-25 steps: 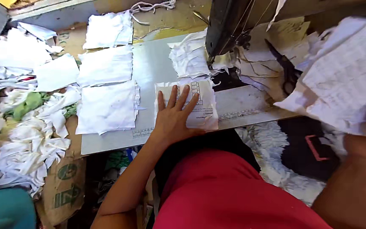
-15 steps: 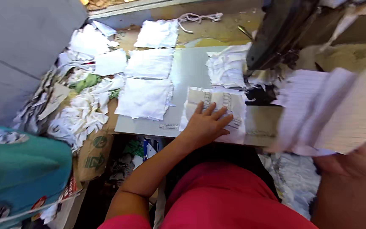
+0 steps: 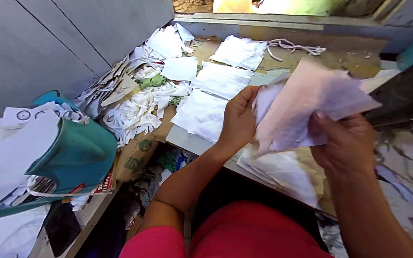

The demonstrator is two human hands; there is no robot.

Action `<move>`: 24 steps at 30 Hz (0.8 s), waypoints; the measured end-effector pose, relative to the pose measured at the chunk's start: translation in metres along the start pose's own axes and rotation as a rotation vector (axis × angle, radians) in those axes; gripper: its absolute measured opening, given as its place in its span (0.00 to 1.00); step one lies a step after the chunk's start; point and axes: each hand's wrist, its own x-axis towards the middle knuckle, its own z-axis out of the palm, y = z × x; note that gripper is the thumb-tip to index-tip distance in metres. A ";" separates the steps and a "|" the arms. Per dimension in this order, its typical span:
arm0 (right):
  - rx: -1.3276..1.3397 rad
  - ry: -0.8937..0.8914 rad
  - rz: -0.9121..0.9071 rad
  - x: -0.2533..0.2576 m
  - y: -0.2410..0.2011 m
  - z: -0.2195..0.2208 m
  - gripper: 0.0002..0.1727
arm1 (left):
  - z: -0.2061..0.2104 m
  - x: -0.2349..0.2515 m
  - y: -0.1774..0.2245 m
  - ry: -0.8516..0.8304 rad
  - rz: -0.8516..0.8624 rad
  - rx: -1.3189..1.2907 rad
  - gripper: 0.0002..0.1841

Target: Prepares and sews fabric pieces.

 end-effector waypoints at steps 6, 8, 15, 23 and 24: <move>-0.313 0.012 -0.116 0.046 0.019 0.058 0.23 | -0.062 0.043 0.003 -0.088 -0.265 0.060 0.17; -0.342 -0.097 -0.089 0.053 0.016 0.073 0.40 | -0.096 0.088 -0.010 0.035 -0.219 0.215 0.17; -0.465 -0.180 0.089 0.033 0.031 0.022 0.41 | -0.272 0.233 -0.081 0.216 -0.575 1.022 0.29; -0.455 -0.096 0.192 -0.030 0.001 -0.066 0.17 | -0.273 0.257 -0.104 0.082 -0.887 1.420 0.41; -0.461 -0.084 0.182 -0.034 -0.001 -0.071 0.17 | -0.272 0.260 -0.104 0.110 -0.898 1.392 0.39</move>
